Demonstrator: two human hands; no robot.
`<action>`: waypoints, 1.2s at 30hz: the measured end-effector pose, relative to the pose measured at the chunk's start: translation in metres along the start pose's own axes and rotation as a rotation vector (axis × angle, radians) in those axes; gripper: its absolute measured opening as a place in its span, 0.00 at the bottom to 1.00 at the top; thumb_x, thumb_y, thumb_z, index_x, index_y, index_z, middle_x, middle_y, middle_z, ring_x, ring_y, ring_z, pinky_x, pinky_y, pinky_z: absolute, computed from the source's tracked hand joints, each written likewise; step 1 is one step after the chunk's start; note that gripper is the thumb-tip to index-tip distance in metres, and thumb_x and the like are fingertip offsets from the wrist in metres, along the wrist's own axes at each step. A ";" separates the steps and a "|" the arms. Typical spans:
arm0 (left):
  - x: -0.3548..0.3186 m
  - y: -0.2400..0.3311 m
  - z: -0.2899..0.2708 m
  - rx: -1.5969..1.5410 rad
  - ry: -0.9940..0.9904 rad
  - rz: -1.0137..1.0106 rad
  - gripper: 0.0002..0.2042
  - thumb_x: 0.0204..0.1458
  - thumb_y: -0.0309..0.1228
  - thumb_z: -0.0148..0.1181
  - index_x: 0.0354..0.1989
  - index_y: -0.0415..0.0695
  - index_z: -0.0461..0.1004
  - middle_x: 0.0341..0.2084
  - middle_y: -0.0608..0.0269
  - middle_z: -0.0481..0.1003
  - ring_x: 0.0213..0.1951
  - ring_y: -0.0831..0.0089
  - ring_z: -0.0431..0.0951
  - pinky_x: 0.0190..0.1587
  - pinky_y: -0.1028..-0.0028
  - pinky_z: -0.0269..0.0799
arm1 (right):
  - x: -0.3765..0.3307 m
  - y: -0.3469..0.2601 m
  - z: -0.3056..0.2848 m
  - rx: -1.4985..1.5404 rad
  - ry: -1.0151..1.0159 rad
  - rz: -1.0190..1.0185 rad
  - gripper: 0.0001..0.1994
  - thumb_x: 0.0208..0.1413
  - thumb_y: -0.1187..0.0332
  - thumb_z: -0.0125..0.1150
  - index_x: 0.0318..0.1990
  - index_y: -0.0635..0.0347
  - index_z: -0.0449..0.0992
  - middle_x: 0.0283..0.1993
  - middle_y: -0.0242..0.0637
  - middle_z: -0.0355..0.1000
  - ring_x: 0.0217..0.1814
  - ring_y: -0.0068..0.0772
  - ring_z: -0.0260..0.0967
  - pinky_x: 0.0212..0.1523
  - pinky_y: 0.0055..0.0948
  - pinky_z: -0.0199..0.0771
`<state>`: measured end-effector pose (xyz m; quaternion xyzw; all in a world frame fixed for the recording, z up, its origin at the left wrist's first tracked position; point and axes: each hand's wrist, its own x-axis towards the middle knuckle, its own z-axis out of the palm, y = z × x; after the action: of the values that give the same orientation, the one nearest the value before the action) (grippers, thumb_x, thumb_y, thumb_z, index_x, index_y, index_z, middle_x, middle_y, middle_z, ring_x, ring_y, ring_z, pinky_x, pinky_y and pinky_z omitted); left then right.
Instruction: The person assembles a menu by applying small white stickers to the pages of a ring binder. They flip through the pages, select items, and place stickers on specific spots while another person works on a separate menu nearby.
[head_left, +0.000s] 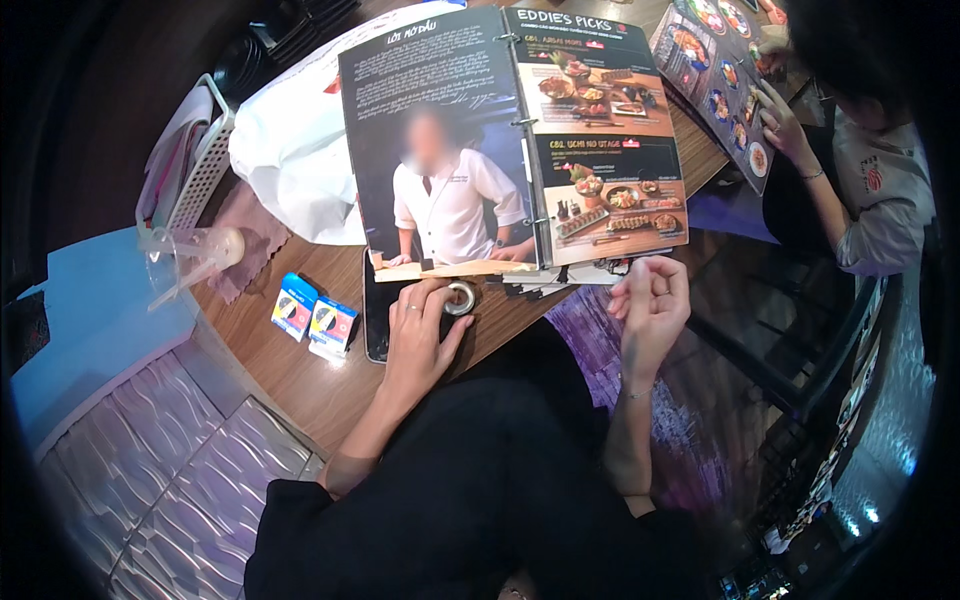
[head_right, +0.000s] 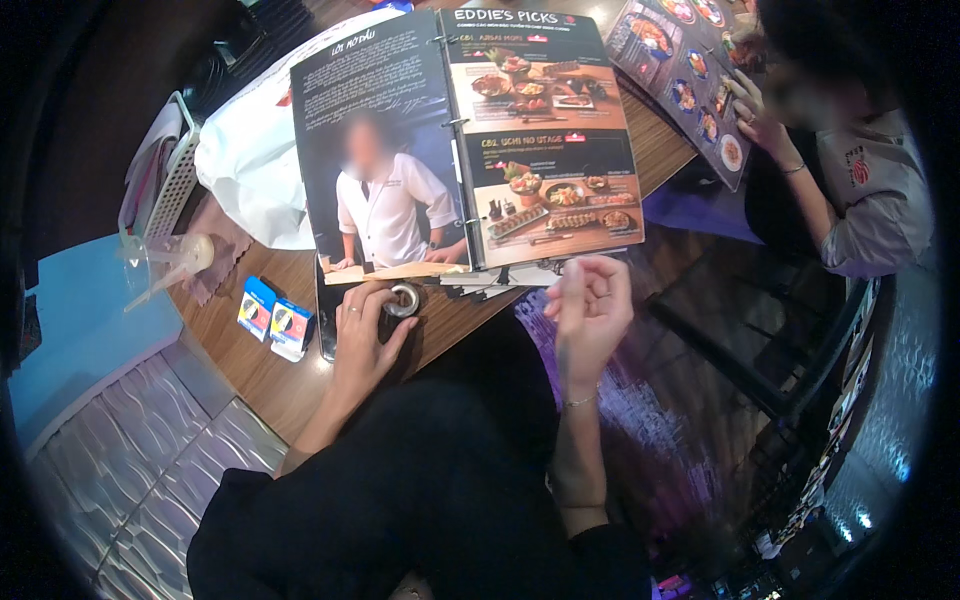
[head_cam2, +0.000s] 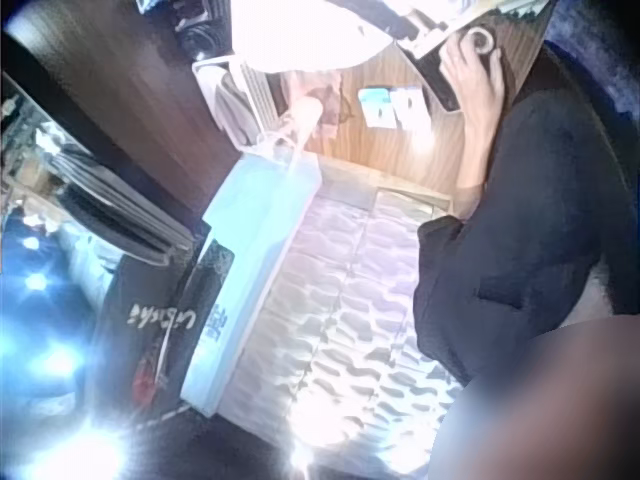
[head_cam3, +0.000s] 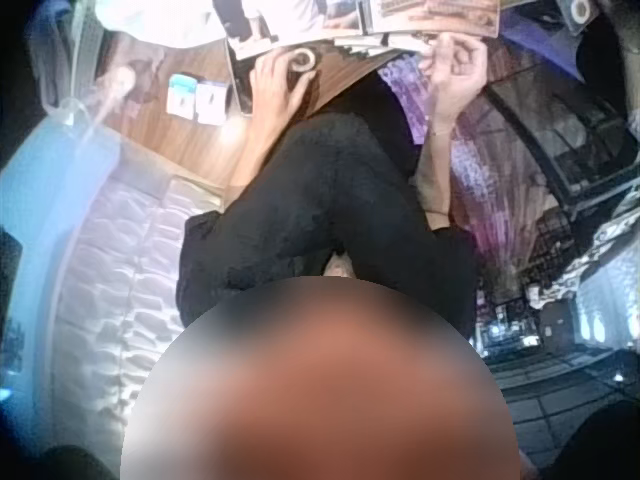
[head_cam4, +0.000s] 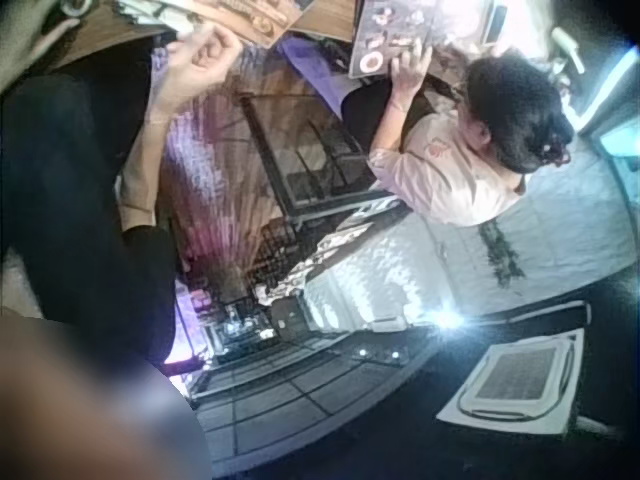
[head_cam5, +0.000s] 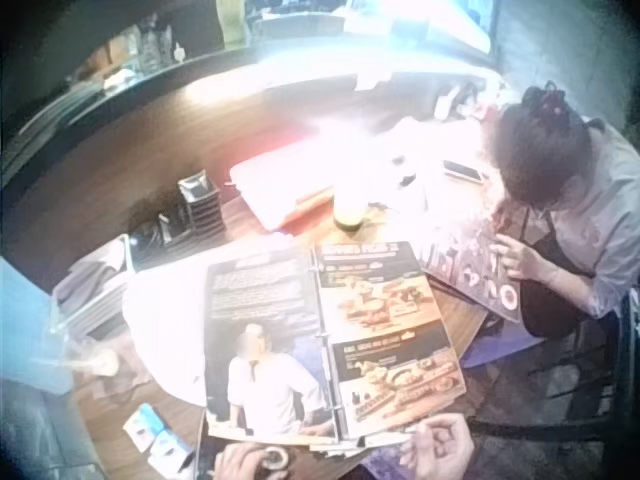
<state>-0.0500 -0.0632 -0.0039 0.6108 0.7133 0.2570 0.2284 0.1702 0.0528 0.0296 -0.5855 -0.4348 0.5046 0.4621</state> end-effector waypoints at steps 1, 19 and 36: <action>0.001 -0.003 0.003 0.022 0.004 -0.003 0.21 0.43 0.30 0.70 0.45 0.40 0.70 0.45 0.56 0.71 0.49 0.57 0.70 0.49 0.62 0.62 | -0.006 -0.006 0.007 -0.030 -0.023 0.018 0.04 0.61 0.75 0.55 0.41 0.65 0.69 0.26 0.34 0.71 0.21 0.14 0.65 0.20 0.13 0.64; -0.017 0.005 -0.010 -0.213 -0.113 0.148 0.25 0.39 0.22 0.68 0.50 0.43 0.73 0.42 0.57 0.71 0.44 0.58 0.73 0.45 0.65 0.72 | -0.059 0.030 0.028 -0.245 -0.600 0.316 0.11 0.60 0.71 0.58 0.47 0.67 0.73 0.30 0.36 0.76 0.30 0.21 0.75 0.26 0.20 0.73; -0.011 0.018 -0.037 -1.520 -0.292 -0.053 0.22 0.42 0.17 0.66 0.47 0.39 0.69 0.46 0.57 0.62 0.52 0.67 0.69 0.51 0.66 0.78 | -0.063 -0.017 0.031 0.386 -0.498 0.425 0.19 0.57 0.77 0.61 0.55 0.62 0.66 0.45 0.38 0.73 0.44 0.20 0.71 0.45 0.21 0.72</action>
<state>-0.0581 -0.0748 0.0360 0.2968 0.3181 0.5873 0.6825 0.1320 -0.0018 0.0566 -0.4241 -0.2996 0.7888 0.3289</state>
